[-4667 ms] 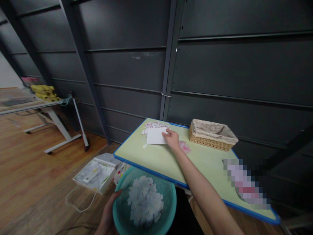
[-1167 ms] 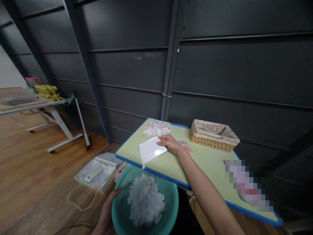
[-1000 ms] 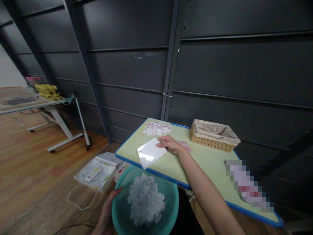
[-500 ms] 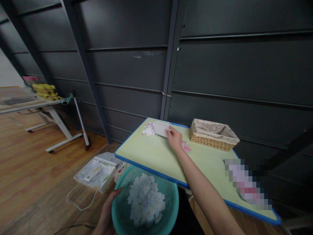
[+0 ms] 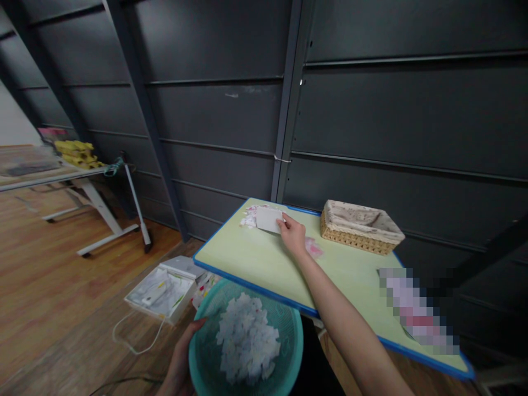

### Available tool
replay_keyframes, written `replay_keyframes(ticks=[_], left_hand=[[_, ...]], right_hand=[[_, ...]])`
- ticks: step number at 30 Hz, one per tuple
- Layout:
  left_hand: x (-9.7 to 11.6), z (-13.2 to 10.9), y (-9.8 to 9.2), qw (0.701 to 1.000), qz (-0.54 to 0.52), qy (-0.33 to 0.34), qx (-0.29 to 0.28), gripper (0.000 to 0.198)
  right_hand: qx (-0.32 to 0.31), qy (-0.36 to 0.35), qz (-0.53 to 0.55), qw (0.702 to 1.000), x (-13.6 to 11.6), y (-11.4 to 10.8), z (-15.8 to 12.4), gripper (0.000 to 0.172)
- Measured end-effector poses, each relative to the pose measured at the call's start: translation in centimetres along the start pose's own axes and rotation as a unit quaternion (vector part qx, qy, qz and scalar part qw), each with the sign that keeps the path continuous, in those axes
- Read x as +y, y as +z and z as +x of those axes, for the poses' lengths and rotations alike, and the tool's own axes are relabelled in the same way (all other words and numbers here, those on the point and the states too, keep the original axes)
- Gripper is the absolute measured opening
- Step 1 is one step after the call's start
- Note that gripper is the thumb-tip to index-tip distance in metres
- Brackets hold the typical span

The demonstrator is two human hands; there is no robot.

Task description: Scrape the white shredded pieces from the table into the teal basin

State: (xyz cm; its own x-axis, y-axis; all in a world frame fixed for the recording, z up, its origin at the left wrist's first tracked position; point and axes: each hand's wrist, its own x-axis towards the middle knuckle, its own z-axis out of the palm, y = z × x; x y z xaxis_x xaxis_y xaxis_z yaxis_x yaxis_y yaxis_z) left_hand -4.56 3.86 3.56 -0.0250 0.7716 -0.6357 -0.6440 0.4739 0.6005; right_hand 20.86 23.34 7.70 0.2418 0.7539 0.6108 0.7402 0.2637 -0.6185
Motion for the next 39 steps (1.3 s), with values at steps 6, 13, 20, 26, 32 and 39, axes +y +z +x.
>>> replay_keyframes(ticks=[6, 13, 20, 26, 32, 39], left_hand=[[-0.3, 0.7, -0.7, 1.000, 0.012, 0.014, 0.007, 0.009], [-0.3, 0.7, -0.8, 1.000, 0.015, 0.016, 0.009, 0.008], [-0.2, 0.4, -0.5, 1.000, 0.015, 0.010, 0.000, 0.007], [-0.2, 0.4, -0.5, 1.000, 0.008, 0.003, -0.006, 0.006], [-0.2, 0.0, -0.1, 1.000, 0.014, 0.012, 0.002, 0.006], [-0.3, 0.4, -0.4, 0.999, 0.031, 0.021, 0.003, 0.006]], right_hand=[[-0.022, -0.032, 0.046, 0.998, 0.1, 1.1, -0.3, 0.032], [-0.049, -0.049, 0.017, 0.997, -0.3, 1.4, -0.7, 0.029], [0.028, 0.012, -0.010, 0.999, 0.2, -0.6, 0.0, 0.032], [0.016, 0.009, 0.005, 1.000, 0.3, -0.2, 0.1, 0.034], [-0.015, 0.002, 0.001, 1.000, 0.5, 0.5, -0.2, 0.033], [-0.003, -0.003, 0.021, 1.000, 0.1, 0.3, -0.2, 0.036]])
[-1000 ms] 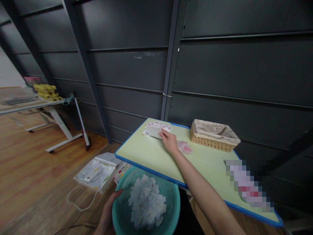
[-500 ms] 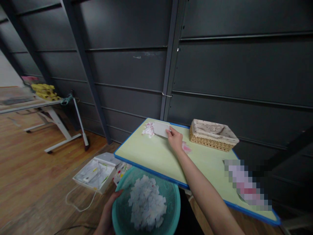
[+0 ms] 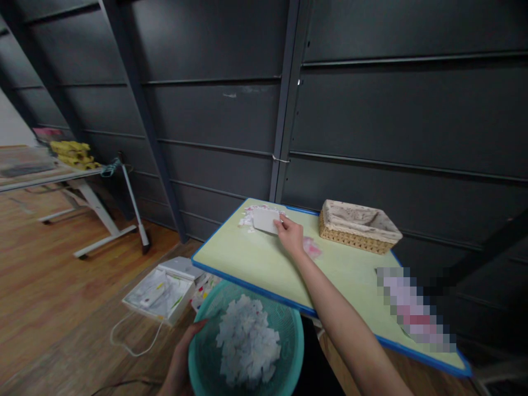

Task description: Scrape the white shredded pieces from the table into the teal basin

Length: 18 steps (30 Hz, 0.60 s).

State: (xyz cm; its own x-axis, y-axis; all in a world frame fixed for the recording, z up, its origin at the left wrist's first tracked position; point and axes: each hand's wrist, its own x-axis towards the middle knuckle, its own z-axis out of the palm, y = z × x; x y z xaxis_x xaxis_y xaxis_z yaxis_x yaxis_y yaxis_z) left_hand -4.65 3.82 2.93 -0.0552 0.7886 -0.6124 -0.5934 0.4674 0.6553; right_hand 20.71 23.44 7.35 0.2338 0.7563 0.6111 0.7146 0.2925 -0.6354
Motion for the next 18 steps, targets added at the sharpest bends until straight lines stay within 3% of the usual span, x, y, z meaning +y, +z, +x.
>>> replay_keyframes(ticks=[7, 12, 18], left_hand=[[0.3, -0.6, 0.6, 0.999, -0.020, -0.025, 0.004, 0.017], [0.1, -0.4, 0.3, 1.000, -0.011, -0.010, -0.005, 0.006], [-0.1, 0.0, 0.2, 1.000, -0.013, -0.024, -0.011, 0.007]], right_hand=[[-0.020, -0.003, -0.028, 0.999, -0.4, 0.2, -0.4, 0.036], [-0.006, 0.004, -0.053, 0.999, -0.8, 0.0, -0.5, 0.037], [-0.010, 0.004, -0.091, 0.996, -1.3, -0.3, -0.7, 0.037]])
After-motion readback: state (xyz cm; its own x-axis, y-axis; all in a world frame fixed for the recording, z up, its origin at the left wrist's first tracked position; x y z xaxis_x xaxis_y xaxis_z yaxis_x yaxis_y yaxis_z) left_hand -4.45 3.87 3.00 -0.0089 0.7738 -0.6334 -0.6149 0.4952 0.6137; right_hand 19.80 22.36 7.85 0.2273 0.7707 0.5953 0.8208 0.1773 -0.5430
